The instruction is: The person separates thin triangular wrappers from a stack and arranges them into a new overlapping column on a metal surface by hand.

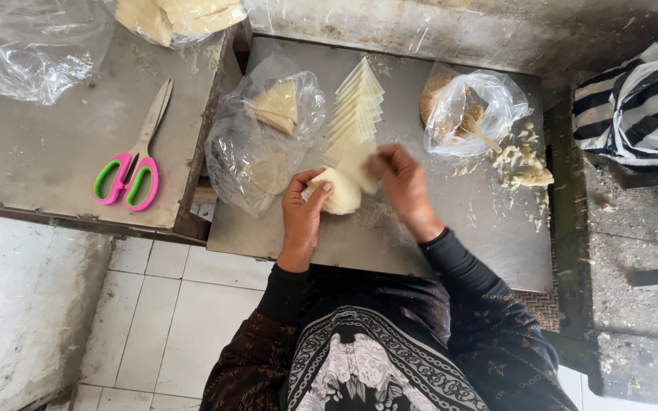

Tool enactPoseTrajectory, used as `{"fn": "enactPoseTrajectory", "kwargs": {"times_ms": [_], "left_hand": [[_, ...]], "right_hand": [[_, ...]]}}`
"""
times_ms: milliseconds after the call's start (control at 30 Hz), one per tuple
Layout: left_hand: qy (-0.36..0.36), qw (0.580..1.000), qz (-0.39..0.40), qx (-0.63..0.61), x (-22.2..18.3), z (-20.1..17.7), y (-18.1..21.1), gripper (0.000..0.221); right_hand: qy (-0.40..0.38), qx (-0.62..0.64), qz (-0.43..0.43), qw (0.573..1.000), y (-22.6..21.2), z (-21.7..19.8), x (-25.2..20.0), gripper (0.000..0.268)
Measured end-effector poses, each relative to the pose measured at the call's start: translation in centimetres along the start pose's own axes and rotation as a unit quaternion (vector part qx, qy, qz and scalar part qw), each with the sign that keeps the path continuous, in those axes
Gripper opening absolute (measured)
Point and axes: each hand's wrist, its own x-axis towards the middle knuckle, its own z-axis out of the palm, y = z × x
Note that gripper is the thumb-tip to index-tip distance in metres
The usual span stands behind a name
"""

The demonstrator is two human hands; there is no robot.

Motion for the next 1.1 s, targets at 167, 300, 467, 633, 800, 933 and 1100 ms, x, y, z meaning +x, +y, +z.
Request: {"fn": "enactPoseTrajectory", "kwargs": {"times_ms": [167,300,467,633,800,933,1100], "left_hand": [[0.032,0.999,0.023,-0.034,0.2,-0.3,0.0,0.029],[0.053,0.995,0.044,-0.072,0.3,-0.4,0.0,0.029],[0.069,0.991,0.061,-0.095,0.2,-0.6,0.0,0.027],[0.071,0.989,0.060,-0.111,0.3,-0.5,0.1,0.027],[0.071,0.989,0.060,-0.115,0.3,-0.6,-0.1,0.026],[0.070,0.989,0.060,-0.116,0.3,-0.6,-0.1,0.026],[0.068,0.990,0.063,-0.109,0.3,-0.5,-0.1,0.026]], "right_hand": [[0.086,-0.123,-0.138,0.979,1.1,-2.0,3.9,0.011],[0.065,-0.470,-0.329,0.817,1.3,0.2,4.6,0.014],[-0.039,-0.554,-0.370,0.745,-0.5,3.1,1.0,0.031],[-0.048,-0.569,-0.379,0.729,-2.4,3.9,0.9,0.033],[-0.052,-0.564,-0.377,0.733,-2.6,4.1,0.7,0.034],[-0.065,-0.559,-0.372,0.738,-2.5,4.0,0.5,0.035],[-0.079,-0.538,-0.352,0.762,-1.6,3.8,0.5,0.032]]}}
